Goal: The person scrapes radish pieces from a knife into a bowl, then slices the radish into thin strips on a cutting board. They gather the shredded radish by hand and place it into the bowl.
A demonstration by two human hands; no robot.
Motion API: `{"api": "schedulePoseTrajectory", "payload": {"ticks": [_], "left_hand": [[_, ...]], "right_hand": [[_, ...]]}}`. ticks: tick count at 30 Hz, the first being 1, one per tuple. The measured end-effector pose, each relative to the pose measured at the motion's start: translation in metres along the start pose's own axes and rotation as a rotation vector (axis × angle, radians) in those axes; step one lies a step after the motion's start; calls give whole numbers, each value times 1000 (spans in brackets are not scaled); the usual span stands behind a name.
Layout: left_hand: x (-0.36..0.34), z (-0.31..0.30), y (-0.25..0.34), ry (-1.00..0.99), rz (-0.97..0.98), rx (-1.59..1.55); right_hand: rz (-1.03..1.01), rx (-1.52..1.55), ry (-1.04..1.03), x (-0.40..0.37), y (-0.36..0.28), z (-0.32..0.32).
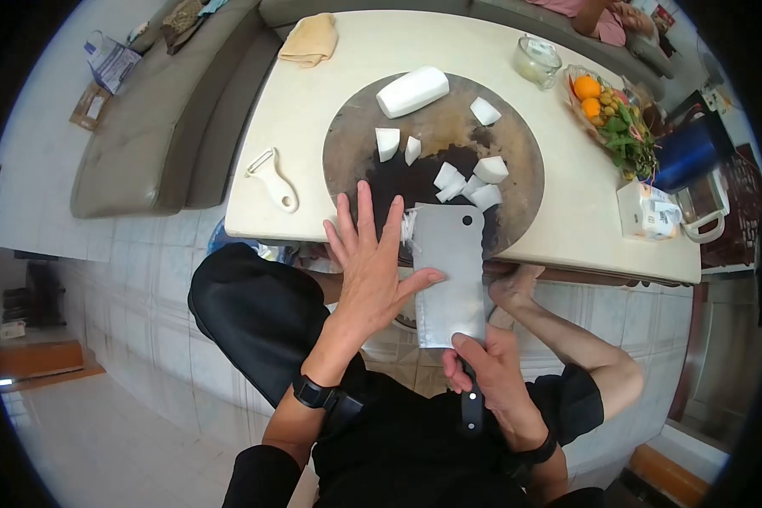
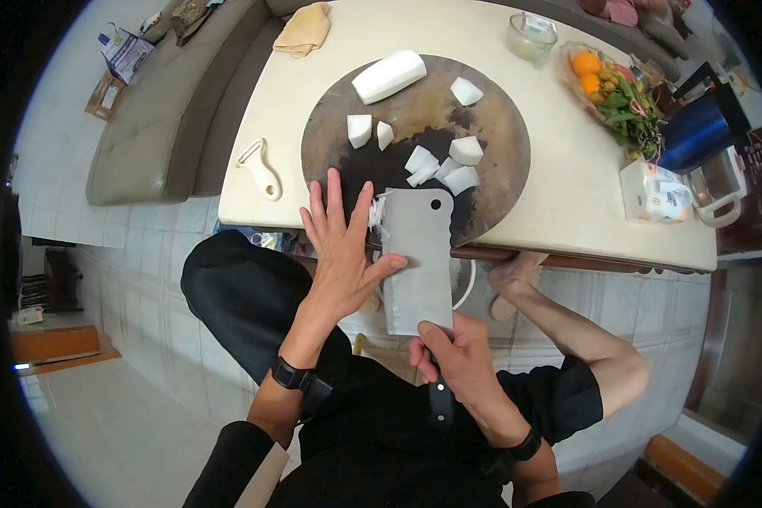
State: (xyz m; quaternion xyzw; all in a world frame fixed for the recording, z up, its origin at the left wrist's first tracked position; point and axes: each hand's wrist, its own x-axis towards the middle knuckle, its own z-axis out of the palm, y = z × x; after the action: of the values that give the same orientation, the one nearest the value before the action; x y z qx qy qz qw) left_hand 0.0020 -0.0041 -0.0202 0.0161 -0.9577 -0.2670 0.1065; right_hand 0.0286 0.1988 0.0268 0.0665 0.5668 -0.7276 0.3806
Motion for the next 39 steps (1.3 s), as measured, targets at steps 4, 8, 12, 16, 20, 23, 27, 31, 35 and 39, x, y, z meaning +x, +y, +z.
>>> {"api": "schedulePoseTrajectory", "payload": {"ticks": [4, 8, 12, 16, 20, 23, 27, 31, 35, 39], "left_hand": [[-1, 1, -1, 0, 0, -11], [-2, 1, 0, -15, 6, -37], [-5, 2, 7, -35, 32, -5], [-9, 6, 10, -12, 39, -72], [-16, 6, 3, 49, 5, -74], [-20, 8, -1, 47, 0, -53], [-19, 9, 0, 58, -7, -106], [-22, 8, -5, 43, -10, -141], [-23, 10, -3, 45, 25, -189], [-23, 15, 2, 129, 20, -280]], "right_hand": [[-29, 1, -32, 8, 6, -2], [-15, 1, -84, 13, 6, -8], [20, 87, -100, 17, 8, -14], [12, 126, -112, 18, 13, -20], [0, 77, -97, 8, 7, -22], [10, 22, -66, 1, 0, -22], [15, -4, -109, 4, -1, -21], [25, -4, -122, 8, 1, -16], [59, 110, -164, 12, 3, -20], [65, 174, -195, 15, 9, -26]]}}
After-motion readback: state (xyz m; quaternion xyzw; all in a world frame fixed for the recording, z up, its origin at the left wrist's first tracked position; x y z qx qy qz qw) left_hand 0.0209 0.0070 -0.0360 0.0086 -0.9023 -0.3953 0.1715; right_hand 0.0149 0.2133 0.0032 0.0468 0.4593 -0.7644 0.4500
